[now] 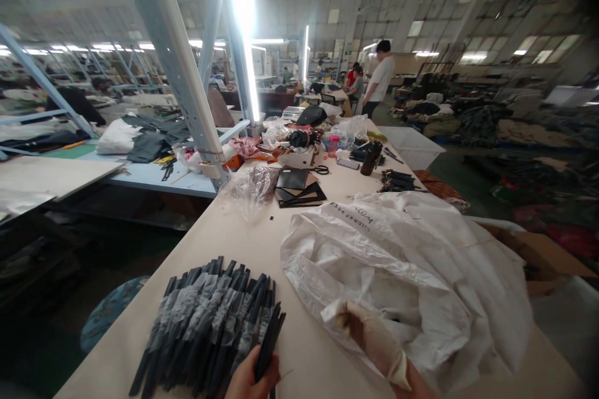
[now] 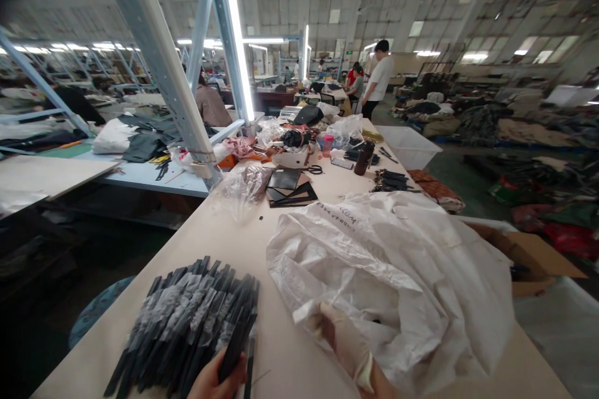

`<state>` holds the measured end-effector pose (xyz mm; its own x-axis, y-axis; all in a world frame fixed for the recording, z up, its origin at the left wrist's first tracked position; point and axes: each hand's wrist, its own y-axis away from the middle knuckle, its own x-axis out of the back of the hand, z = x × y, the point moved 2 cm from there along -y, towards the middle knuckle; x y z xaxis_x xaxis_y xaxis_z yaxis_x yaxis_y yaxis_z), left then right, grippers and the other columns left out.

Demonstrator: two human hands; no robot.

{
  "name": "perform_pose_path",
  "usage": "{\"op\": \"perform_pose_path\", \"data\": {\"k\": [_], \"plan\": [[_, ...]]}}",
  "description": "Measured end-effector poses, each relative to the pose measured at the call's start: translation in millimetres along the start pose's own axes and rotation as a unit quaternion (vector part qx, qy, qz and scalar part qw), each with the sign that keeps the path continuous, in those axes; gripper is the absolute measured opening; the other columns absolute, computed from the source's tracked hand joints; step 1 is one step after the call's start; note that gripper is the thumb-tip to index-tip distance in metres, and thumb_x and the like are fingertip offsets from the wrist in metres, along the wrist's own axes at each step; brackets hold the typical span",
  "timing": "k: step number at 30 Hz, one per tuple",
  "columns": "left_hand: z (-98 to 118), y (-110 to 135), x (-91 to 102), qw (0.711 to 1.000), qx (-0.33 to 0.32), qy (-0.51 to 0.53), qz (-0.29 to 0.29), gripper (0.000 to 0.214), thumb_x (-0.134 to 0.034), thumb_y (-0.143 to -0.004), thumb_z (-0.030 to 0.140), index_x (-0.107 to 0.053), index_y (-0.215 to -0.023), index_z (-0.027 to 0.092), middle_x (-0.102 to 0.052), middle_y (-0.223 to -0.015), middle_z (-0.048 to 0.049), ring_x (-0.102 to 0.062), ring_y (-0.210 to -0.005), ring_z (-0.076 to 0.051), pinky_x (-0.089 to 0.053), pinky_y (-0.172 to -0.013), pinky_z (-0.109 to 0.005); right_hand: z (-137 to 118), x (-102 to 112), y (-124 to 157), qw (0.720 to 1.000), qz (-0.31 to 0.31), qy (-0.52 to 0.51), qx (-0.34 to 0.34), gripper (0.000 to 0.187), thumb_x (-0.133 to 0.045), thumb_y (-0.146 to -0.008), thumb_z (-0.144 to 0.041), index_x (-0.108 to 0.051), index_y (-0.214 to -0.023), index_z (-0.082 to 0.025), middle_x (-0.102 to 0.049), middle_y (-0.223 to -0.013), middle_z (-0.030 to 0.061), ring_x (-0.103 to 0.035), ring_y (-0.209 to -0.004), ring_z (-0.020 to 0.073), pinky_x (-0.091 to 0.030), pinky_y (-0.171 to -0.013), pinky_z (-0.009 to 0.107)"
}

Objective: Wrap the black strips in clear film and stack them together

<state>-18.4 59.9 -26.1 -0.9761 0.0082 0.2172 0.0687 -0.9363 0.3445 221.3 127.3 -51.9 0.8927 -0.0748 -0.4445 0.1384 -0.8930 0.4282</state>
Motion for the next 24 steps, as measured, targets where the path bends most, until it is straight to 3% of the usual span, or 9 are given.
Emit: {"op": "perform_pose_path", "data": {"k": [2, 4, 7, 10, 12, 17, 20, 24], "plan": [[20, -1, -12.1, 1.000, 0.006, 0.005, -0.020, 0.047, -0.058, -0.061, 0.061, -0.056, -0.072, 0.015, -0.057, -0.060, 0.0010, -0.037, -0.040, -0.006, -0.028, -0.040, -0.020, 8, -16, 25, 0.996, -0.072, 0.046, 0.021, 0.034, -0.052, -0.075, -0.044, -0.061, -0.060, -0.014, -0.060, -0.054, 0.0022, -0.052, -0.049, 0.0104, -0.038, -0.051, 0.023], [40, 1, -24.5, 0.998, 0.041, 0.016, -0.056, 0.048, -0.058, -0.061, 0.059, -0.057, -0.076, 0.014, -0.060, -0.063, -0.0004, -0.035, -0.036, -0.004, -0.026, -0.038, -0.020, 16, -29, 41, 0.985, -0.107, 0.130, 0.039, 0.041, -0.048, -0.076, -0.048, -0.061, -0.057, -0.014, -0.060, -0.051, 0.0030, -0.052, -0.047, 0.0110, -0.037, -0.050, 0.024], [56, 10, -40.2, 0.989, 0.077, 0.045, -0.118, 0.040, -0.062, -0.063, 0.049, -0.057, -0.082, 0.014, -0.057, -0.058, 0.0031, -0.033, -0.035, -0.003, -0.023, -0.037, -0.018, 24, -39, 51, 0.957, -0.086, 0.269, 0.068, 0.044, -0.045, -0.077, -0.051, -0.060, -0.055, -0.015, -0.059, -0.048, 0.0025, -0.052, -0.046, 0.0118, -0.037, -0.050, 0.025], [54, 18, -47.6, 0.991, 0.067, 0.028, -0.115, 0.030, -0.065, -0.061, 0.040, -0.055, -0.073, 0.015, -0.044, -0.044, 0.0090, -0.031, -0.034, -0.004, -0.023, -0.037, -0.018, 24, -43, 62, 0.930, -0.046, 0.353, 0.091, 0.047, -0.042, -0.078, -0.049, -0.058, -0.050, -0.016, -0.057, -0.046, 0.0018, -0.051, -0.045, 0.0119, -0.036, -0.051, 0.025], [46, 22, -49.7, 0.994, 0.048, -0.004, -0.099, 0.025, -0.065, -0.061, 0.037, -0.051, -0.065, 0.016, -0.039, -0.040, 0.0103, -0.032, -0.034, -0.004, -0.024, -0.038, -0.018, 18, -46, 74, 0.940, -0.030, 0.327, 0.094, 0.043, -0.047, -0.076, -0.049, -0.058, -0.052, -0.016, -0.057, -0.049, 0.0012, -0.050, -0.047, 0.0123, -0.036, -0.052, 0.026], [42, 35, -50.4, 0.995, -0.034, -0.037, -0.084, 0.022, -0.065, -0.061, 0.031, -0.047, -0.062, 0.017, -0.038, -0.044, 0.0101, -0.034, -0.037, -0.004, -0.027, -0.039, -0.018, 3, -62, 100, 0.985, -0.014, 0.147, 0.089, 0.033, -0.065, -0.064, -0.045, -0.051, -0.056, -0.017, -0.047, -0.050, -0.0052, -0.041, -0.050, 0.0093, -0.033, -0.055, 0.024], [45, 46, -46.0, 0.995, 0.004, 0.001, -0.098, 0.027, -0.064, -0.064, 0.039, -0.051, -0.069, 0.017, -0.038, -0.040, 0.0104, -0.032, -0.035, -0.004, -0.022, -0.036, -0.017, 4, -68, 103, 0.993, -0.011, 0.080, 0.092, 0.037, -0.066, -0.063, -0.046, -0.046, -0.050, -0.017, -0.043, -0.046, -0.0064, -0.038, -0.048, 0.0081, -0.032, -0.053, 0.024], [39, 59, -39.7, 0.981, 0.088, 0.067, -0.159, 0.039, -0.061, -0.066, 0.051, -0.054, -0.077, 0.014, -0.042, -0.036, 0.0082, -0.029, -0.032, -0.004, -0.014, -0.036, -0.018, 15, -72, 107, 0.988, -0.096, 0.058, 0.110, 0.035, -0.062, -0.068, -0.046, -0.056, -0.054, -0.015, -0.050, -0.046, -0.0027, -0.044, -0.046, 0.0098, -0.034, -0.051, 0.024]]}}
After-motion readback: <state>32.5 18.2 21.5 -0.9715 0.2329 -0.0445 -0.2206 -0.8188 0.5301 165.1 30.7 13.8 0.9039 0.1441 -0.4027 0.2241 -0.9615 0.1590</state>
